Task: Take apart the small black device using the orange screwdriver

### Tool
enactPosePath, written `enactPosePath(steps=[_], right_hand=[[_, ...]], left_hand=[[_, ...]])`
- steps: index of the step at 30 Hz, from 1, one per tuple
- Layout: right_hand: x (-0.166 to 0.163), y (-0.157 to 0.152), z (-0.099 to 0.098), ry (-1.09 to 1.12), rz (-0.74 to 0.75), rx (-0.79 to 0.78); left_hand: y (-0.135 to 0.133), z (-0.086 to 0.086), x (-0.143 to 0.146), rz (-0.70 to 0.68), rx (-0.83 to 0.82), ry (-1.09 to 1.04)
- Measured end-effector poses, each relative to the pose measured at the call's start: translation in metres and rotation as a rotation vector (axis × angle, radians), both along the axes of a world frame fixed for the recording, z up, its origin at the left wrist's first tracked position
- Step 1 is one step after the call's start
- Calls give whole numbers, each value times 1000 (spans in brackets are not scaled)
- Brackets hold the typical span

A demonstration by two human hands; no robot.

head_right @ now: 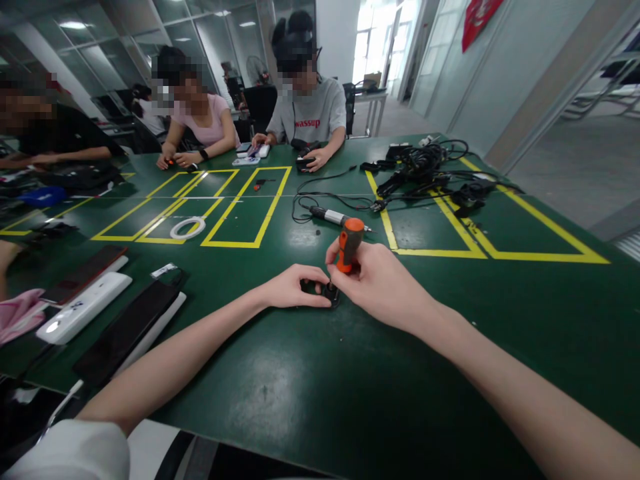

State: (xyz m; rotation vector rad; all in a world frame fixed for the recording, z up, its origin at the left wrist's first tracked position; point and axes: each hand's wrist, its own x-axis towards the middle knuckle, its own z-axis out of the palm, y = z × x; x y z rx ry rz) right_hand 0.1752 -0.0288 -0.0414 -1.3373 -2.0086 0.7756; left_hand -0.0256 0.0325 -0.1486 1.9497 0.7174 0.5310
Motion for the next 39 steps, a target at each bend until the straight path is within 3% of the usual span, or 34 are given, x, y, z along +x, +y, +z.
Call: enactPosePath(steps=[30, 39], right_hand=[[-1, -3, 5, -66, -4, -29], [1, -1, 1, 39, -15, -23]], left_hand=[[0, 0, -1, -17, -3, -54], [-1, 1, -1, -22, 3, -70]])
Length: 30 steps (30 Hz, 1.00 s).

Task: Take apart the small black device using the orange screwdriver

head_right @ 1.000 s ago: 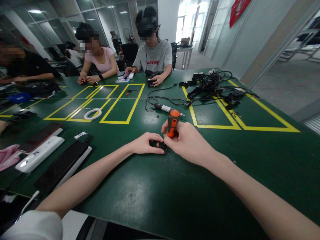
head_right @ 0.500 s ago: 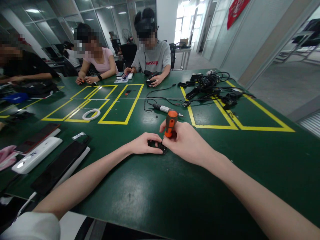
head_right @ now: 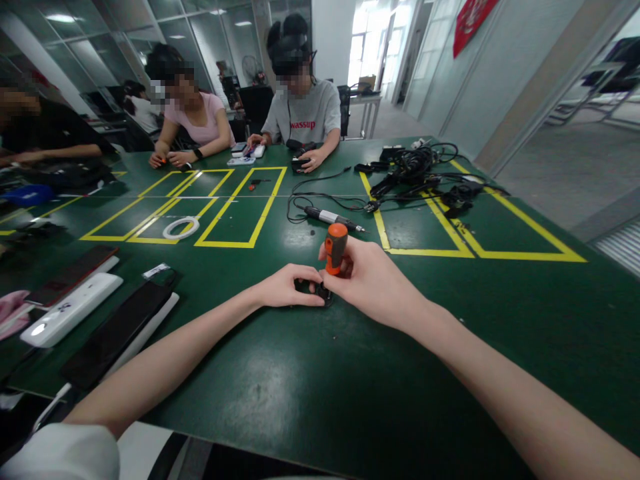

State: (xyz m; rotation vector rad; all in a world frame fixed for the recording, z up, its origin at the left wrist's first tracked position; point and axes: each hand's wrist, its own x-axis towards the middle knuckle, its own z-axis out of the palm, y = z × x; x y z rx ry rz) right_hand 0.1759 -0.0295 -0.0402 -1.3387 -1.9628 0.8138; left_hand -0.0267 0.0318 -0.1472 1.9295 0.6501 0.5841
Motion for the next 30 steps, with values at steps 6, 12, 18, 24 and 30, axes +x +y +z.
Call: enactPosePath(steps=[6, 12, 18, 24, 30], right_hand=[[6, 3, 1, 13, 12, 0], [8, 3, 6, 146, 85, -89], [14, 7, 4, 269, 106, -207], [21, 11, 3, 305, 235, -310], [17, 8, 0, 288, 259, -310]], left_hand=[[1, -2, 0, 21, -1, 34], [1, -3, 0, 0, 2, 14], [2, -5, 0, 5, -10, 8], [1, -3, 1, 2, -5, 3], [-1, 0, 0, -10, -7, 8]])
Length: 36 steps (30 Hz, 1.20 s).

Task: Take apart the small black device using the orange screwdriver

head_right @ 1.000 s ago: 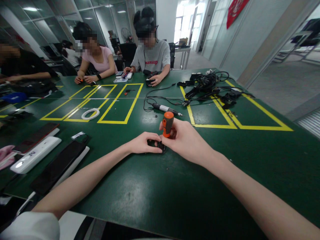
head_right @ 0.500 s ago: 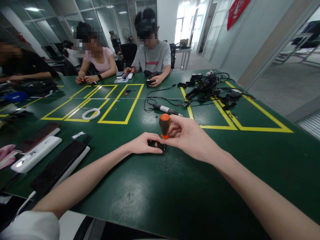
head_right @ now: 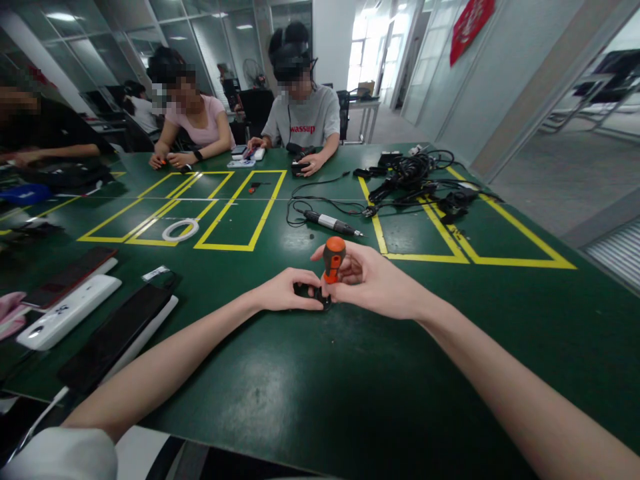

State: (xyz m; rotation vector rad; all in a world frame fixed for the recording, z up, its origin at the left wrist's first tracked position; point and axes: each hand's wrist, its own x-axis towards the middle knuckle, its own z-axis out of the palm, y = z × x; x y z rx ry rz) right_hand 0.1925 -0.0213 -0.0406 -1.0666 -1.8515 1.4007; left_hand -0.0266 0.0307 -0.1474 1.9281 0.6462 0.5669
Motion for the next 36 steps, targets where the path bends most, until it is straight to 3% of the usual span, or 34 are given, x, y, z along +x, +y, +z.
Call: enactPosePath(steps=[4, 9, 16, 22, 28, 32, 34, 36], right_hand=[[-3, -3, -5, -14, -78, 99], [0, -4, -5, -13, -36, 128], [3, -9, 4, -158, -44, 394], [0, -18, 3, -203, -168, 559], [-5, -17, 0, -236, -167, 741], [-8, -14, 7, -36, -279, 699], [-11, -13, 10, 141, -286, 581], [-14, -13, 10, 314, -201, 390]], left_hand=[[-1, 2, -1, -5, 2, 1], [-1, 1, -1, -26, 25, 7], [0, -4, -1, -22, 59, -22], [-1, -3, -1, 6, 111, 33], [-9, 0, -1, 62, 444, 160], [-14, 1, 0, 52, 615, 218], [-15, 1, 1, 49, 685, 255], [-16, -1, 1, 62, 748, 291]])
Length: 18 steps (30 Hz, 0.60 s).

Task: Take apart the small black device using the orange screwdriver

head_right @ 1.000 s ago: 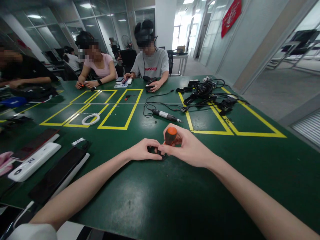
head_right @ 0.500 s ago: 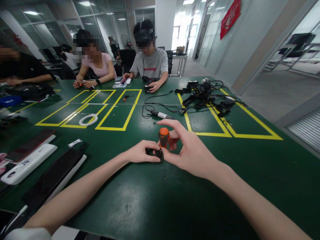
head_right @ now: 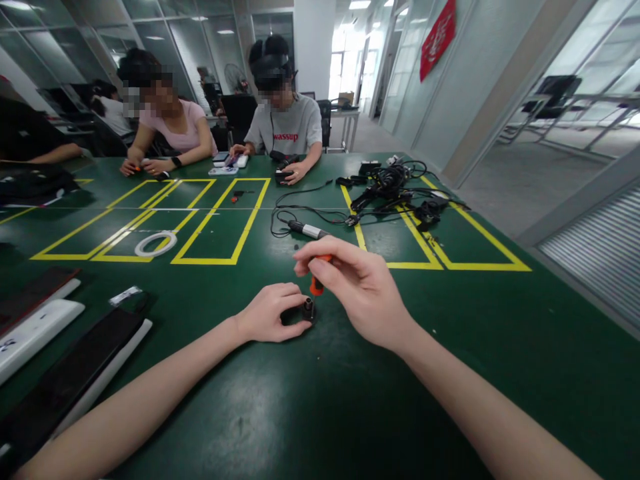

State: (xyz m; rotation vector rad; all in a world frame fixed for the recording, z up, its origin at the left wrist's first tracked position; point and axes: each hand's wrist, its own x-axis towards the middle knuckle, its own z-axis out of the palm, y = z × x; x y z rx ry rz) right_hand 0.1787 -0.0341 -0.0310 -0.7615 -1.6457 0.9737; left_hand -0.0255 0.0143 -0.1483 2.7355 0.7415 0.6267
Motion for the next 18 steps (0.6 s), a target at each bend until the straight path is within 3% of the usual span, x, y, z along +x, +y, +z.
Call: enactPosePath(steps=[3, 7, 18], right_hand=[[-6, 1, -3, 222, 185, -220], [-15, 4, -6, 431, 248, -301], [-17, 11, -1, 452, 450, -370]], left_hand=[[-1, -3, 1, 26, 76, 35], [-1, -5, 2, 16, 124, 62], [-1, -7, 0, 3, 54, 67]])
